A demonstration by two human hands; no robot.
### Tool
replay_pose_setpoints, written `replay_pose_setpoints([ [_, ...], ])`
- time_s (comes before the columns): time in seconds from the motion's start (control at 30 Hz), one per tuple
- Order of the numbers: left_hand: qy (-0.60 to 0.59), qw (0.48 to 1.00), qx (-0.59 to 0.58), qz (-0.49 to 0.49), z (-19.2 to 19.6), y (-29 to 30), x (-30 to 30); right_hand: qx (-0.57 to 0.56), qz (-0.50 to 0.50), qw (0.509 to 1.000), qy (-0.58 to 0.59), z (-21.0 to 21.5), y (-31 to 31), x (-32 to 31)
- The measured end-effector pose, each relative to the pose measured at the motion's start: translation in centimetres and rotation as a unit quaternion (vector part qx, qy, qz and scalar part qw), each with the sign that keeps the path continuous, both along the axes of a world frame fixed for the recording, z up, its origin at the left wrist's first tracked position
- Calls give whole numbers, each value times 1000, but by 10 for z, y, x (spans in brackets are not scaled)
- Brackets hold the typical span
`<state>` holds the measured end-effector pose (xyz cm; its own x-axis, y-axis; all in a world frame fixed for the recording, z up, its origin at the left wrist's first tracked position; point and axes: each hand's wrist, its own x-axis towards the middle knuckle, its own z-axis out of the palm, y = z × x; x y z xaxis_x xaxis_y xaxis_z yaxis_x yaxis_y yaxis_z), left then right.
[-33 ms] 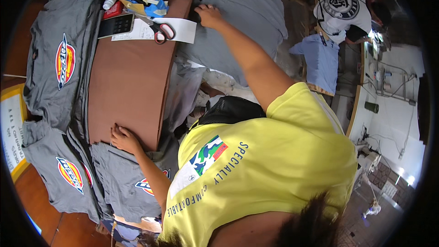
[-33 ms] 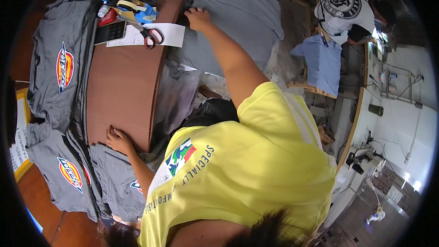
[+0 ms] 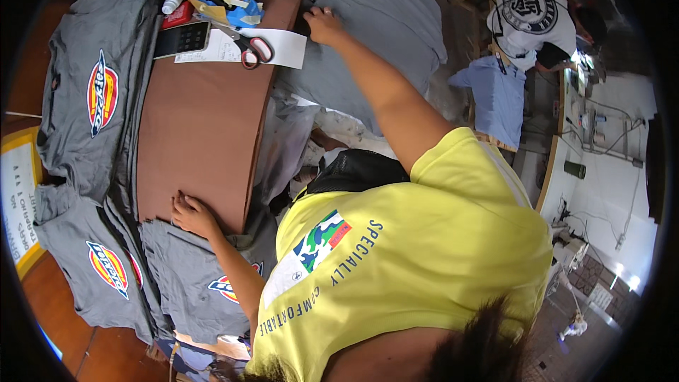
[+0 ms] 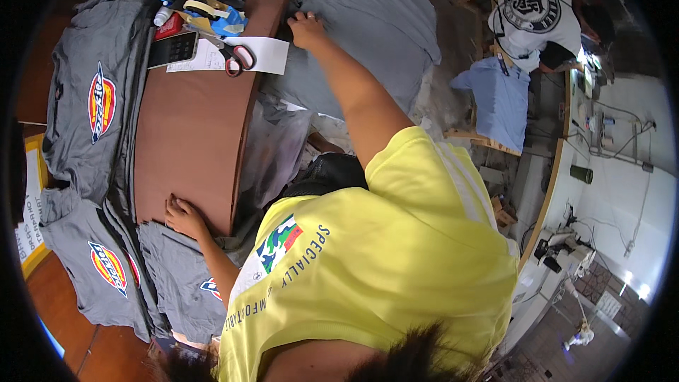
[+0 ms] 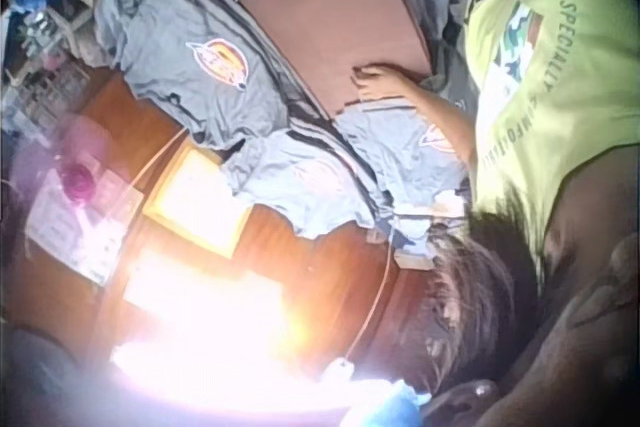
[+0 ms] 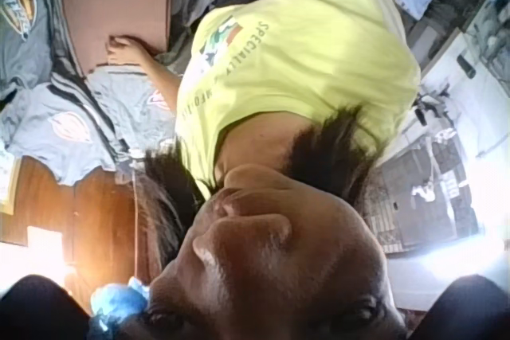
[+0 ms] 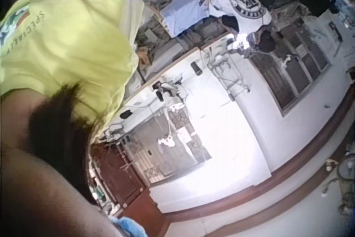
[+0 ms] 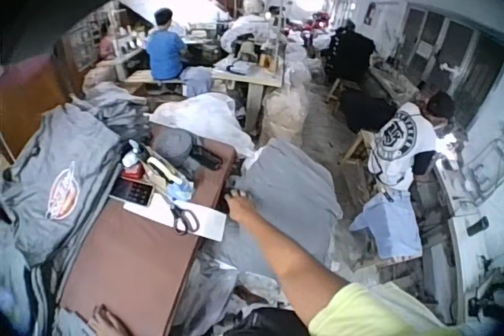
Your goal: The person sorts through a stack of grey garments, marking a piece of paper with a pen and using scissors to trim a loose thread from one of the pieces.
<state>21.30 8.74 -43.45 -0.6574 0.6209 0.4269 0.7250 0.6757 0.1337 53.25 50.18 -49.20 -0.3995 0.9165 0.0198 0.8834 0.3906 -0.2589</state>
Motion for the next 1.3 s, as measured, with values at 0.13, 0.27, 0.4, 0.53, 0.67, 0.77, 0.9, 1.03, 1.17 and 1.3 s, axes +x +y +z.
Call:
replay_pose_setpoints([
  [0.13, 12, 1000, 1, -6, 3, 2, 3, -268, 26, 963, 11, -13, 14, -10],
  [0.27, 14, 1000, 4, 8, 1, 0, 8, -689, 52, 699, 187, 38, -8, 14],
  [0.4, 11, 1000, -11, 25, 6, 11, 9, -119, 177, 959, 184, 7, 40, 27],
  [0.53, 12, 1000, -15, 22, 9, 12, 9, -36, 271, 947, -170, 14, 31, 0],
  [0.67, 11, 999, -22, 29, 9, 12, 8, 19, 314, 918, -243, 11, 16, 3],
  [0.77, 35, 999, -18, -19, 19, 27, 18, -44, 321, 935, -142, 26, 13, 35],
  [0.9, -81, 965, 71, -240, 63, 120, 91, 46, 280, 959, 20, 72, -13, 88],
  [1.03, -279, 807, 69, -516, 99, 214, 190, 57, 204, 975, 64, 136, -52, 118],
  [1.17, -298, 729, -49, -615, 88, 261, 264, 73, 126, 985, 94, 163, -93, 148],
  [1.3, -284, 627, -116, -716, 85, 249, 306, -207, 59, 955, 207, 185, -128, 201],
])
